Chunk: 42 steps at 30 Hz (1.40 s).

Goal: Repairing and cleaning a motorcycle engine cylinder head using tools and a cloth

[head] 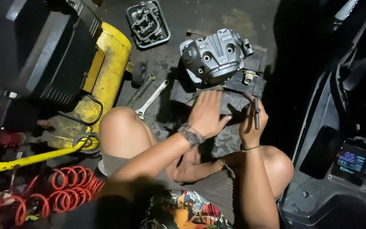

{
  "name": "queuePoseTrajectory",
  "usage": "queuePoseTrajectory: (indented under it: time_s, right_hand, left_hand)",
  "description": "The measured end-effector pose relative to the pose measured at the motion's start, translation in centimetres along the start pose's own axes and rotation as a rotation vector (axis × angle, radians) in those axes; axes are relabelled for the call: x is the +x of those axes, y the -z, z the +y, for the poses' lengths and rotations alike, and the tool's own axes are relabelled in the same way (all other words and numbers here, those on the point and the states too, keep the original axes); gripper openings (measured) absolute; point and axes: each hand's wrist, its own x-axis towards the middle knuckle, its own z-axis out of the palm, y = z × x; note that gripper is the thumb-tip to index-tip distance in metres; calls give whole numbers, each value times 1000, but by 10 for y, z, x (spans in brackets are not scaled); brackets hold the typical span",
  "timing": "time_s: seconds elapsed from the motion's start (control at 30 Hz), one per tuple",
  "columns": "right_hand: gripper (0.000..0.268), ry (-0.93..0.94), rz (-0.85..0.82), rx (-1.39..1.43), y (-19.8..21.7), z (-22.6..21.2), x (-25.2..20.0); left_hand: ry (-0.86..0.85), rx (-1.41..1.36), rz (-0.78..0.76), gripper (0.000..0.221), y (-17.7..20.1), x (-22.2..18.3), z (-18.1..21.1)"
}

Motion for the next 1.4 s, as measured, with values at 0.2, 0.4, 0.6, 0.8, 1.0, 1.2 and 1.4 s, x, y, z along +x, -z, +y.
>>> queuePoseTrajectory:
  time_s: [0.2,0.4,0.6,0.8,1.0,1.2,1.4]
  right_hand:
    - [39,-58,8,-45,-4,-14,-2]
    - [45,-87,38,-1,-5,7,-4]
    - [46,-105,30,25,-6,5,-2]
    - [44,-83,12,-63,-1,-10,1]
    - [45,-40,-28,1,-4,-6,1]
    - [50,-37,-24,-4,-3,2,1]
    - [50,-1,-48,-15,-7,-2,-3]
  left_hand:
    - [-18,48,83,80,-13,15,7]
    - [-118,1,4,84,0,5,-4]
    - [-218,-9,28,87,-16,14,-23]
    - [-199,-51,-35,91,-2,3,-28]
    - [-224,-61,-64,90,7,-12,-43]
    - [-271,-60,-43,89,13,-11,-40]
    - [-423,-49,38,96,0,1,-58]
